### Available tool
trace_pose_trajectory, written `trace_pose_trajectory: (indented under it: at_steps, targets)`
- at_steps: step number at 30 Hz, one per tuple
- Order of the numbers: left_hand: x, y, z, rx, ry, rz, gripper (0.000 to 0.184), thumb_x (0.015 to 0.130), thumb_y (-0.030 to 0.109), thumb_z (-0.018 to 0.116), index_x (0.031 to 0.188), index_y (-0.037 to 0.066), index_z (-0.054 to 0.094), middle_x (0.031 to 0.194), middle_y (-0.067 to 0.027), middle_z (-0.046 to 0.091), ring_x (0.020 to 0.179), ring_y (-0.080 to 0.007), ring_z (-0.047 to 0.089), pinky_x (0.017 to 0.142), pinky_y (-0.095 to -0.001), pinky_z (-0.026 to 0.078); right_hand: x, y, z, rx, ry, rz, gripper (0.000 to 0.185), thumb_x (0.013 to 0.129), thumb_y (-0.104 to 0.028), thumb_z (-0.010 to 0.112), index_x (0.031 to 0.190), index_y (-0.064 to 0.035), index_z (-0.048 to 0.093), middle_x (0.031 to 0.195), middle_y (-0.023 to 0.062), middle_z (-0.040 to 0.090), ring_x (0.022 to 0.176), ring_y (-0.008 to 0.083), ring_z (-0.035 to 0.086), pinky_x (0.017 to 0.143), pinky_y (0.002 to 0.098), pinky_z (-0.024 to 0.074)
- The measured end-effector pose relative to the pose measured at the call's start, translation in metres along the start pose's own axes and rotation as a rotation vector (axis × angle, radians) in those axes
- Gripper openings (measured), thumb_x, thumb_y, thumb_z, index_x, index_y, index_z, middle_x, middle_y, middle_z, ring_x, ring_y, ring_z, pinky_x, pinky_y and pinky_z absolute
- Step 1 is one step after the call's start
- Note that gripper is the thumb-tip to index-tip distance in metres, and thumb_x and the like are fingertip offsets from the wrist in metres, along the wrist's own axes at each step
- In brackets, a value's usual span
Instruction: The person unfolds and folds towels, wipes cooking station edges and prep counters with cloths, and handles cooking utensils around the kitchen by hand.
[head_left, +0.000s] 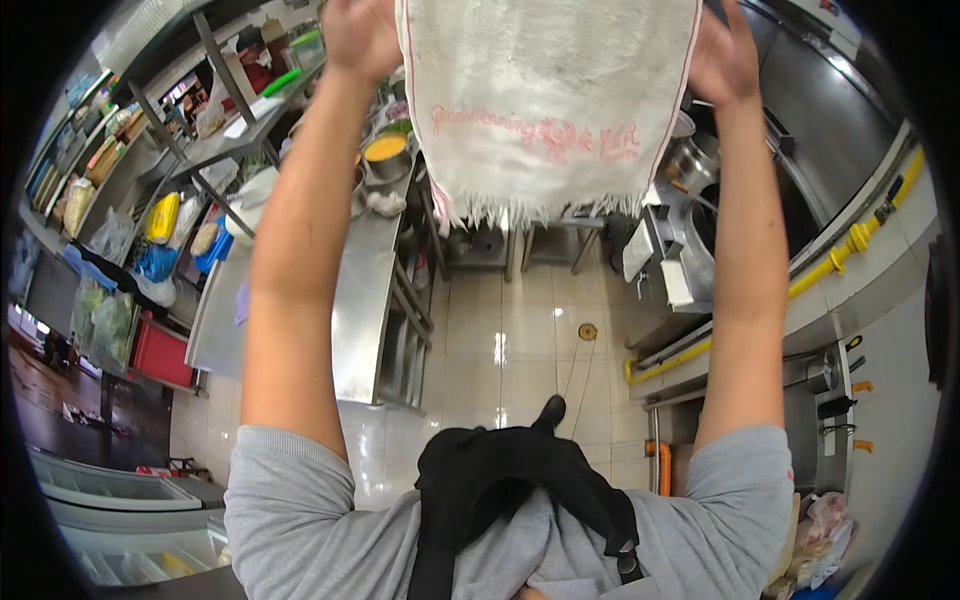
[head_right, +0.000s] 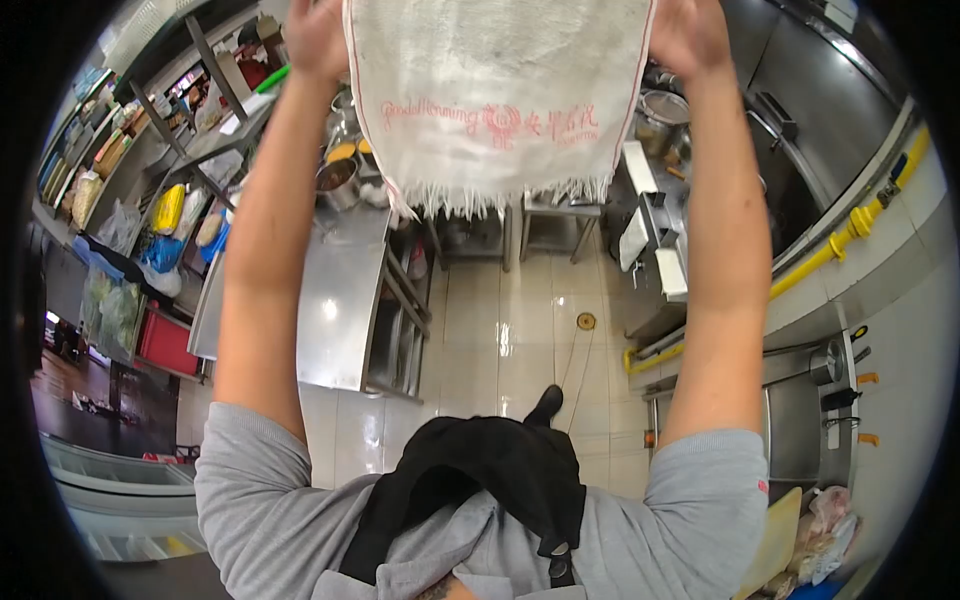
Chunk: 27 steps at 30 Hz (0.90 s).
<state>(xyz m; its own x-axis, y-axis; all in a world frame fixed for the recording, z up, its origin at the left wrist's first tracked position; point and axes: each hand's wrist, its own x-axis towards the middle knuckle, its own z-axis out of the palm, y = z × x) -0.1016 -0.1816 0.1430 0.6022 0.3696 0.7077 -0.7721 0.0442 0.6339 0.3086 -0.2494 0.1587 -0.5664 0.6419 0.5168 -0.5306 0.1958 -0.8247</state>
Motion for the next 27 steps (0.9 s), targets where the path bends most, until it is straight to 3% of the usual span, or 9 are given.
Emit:
trace_pose_trajectory:
  at_steps: [2, 3, 4, 6, 9, 15, 17, 20, 27]
  targets:
    - [-0.093, -0.063, -0.007, -0.187, 0.19, -0.21, 0.087, 0.097, 0.065, 0.045, 0.146, -0.007, 0.04, 0.141, -0.0221, 0.054, 0.127, -0.0346, 0.056, 0.106, -0.0538, 0.045, -0.066, 0.101, 0.029, 0.173, 0.324, 0.005, 0.108, 0.086, -0.083, 0.043, 0.152, 0.0024, 0.032, 0.151, 0.0223, 0.043, 0.14, 0.0377, 0.041, 0.117, 0.0543, 0.0296]
    - [-0.14, -0.099, -0.001, -0.173, 0.176, -0.219, 0.102, 0.094, 0.077, 0.025, 0.149, -0.008, 0.035, 0.152, -0.0241, 0.041, 0.139, -0.0358, 0.044, 0.114, -0.0532, 0.036, -0.105, 0.158, 0.027, 0.401, 0.014, 0.036, 0.099, 0.089, -0.073, 0.052, 0.151, 0.0026, 0.034, 0.153, 0.0214, 0.042, 0.142, 0.0352, 0.039, 0.117, 0.0525, 0.0305]
    - [-0.188, -0.129, 0.007, -0.265, 0.344, -0.217, 0.082, 0.099, 0.059, 0.047, 0.145, -0.009, 0.04, 0.145, -0.0236, 0.05, 0.132, -0.0336, 0.052, 0.111, -0.0491, 0.042, -0.145, 0.209, 0.049, 0.006, 0.514, 0.065, 0.084, 0.093, -0.052, 0.063, 0.149, 0.0033, 0.035, 0.15, 0.0205, 0.045, 0.139, 0.0325, 0.044, 0.115, 0.0502, 0.0346]
    - [-0.246, -0.162, 0.046, -0.01, 0.748, -0.4, 0.049, 0.087, -0.001, 0.069, 0.133, -0.006, 0.053, 0.123, -0.016, 0.066, 0.113, -0.0236, 0.065, 0.1, -0.0384, 0.052, -0.202, 0.258, 0.083, 0.16, 0.58, 0.23, 0.055, 0.096, -0.021, 0.062, 0.139, 0.0097, 0.046, 0.135, 0.0222, 0.058, 0.124, 0.0314, 0.059, 0.109, 0.0459, 0.0437]
    - [-0.303, -0.185, 0.045, -0.085, 0.843, -0.545, 0.046, 0.088, -0.002, 0.065, 0.132, -0.006, 0.053, 0.123, -0.0161, 0.065, 0.114, -0.0238, 0.065, 0.1, -0.0388, 0.052, -0.235, 0.279, 0.102, 0.635, 0.738, 0.452, 0.045, 0.095, -0.007, 0.057, 0.135, 0.0112, 0.048, 0.129, 0.0211, 0.062, 0.122, 0.0308, 0.061, 0.105, 0.0436, 0.0474]
    - [-0.288, -0.141, 0.057, 0.141, 0.783, -0.351, 0.041, 0.083, -0.012, 0.064, 0.123, -0.005, 0.061, 0.12, -0.0171, 0.067, 0.111, -0.0259, 0.067, 0.097, -0.0391, 0.053, -0.217, 0.214, 0.123, -0.082, 0.698, 0.27, 0.041, 0.09, 0.002, 0.065, 0.129, 0.0061, 0.057, 0.124, 0.0152, 0.066, 0.113, 0.0223, 0.064, 0.1, 0.0364, 0.0482]
    - [-0.285, -0.106, 0.049, 0.846, 0.317, -0.175, 0.029, 0.083, -0.008, 0.067, 0.112, -0.007, 0.07, 0.124, -0.023, 0.066, 0.109, -0.0281, 0.068, 0.095, -0.0384, 0.053, -0.239, 0.183, 0.078, -0.653, 0.413, 0.158, 0.027, 0.086, 0.005, 0.065, 0.113, 0.0066, 0.066, 0.115, 0.0162, 0.068, 0.101, 0.0215, 0.067, 0.09, 0.0326, 0.0515]
    - [-0.217, -0.083, 0.058, 0.985, 0.002, -0.132, 0.024, 0.084, 0.002, 0.065, 0.105, 0.0, 0.077, 0.123, -0.0303, 0.065, 0.105, -0.0341, 0.07, 0.09, -0.0375, 0.056, -0.185, 0.143, 0.094, -0.737, 0.367, 0.045, 0.023, 0.081, 0.01, 0.063, 0.1, 0.0028, 0.073, 0.108, 0.0183, 0.07, 0.094, 0.0214, 0.067, 0.083, 0.0305, 0.0525]
    - [-0.166, -0.066, 0.036, 1.334, 0.071, 0.045, 0.035, 0.075, -0.012, 0.057, 0.096, 0.005, 0.079, 0.101, -0.0125, 0.072, 0.094, -0.0221, 0.069, 0.085, -0.0287, 0.053, -0.137, 0.096, 0.072, -1.039, 0.296, -0.137, 0.022, 0.088, 0.004, 0.063, 0.107, 0.0039, 0.073, 0.114, 0.0167, 0.07, 0.103, 0.0221, 0.068, 0.092, 0.0321, 0.054]
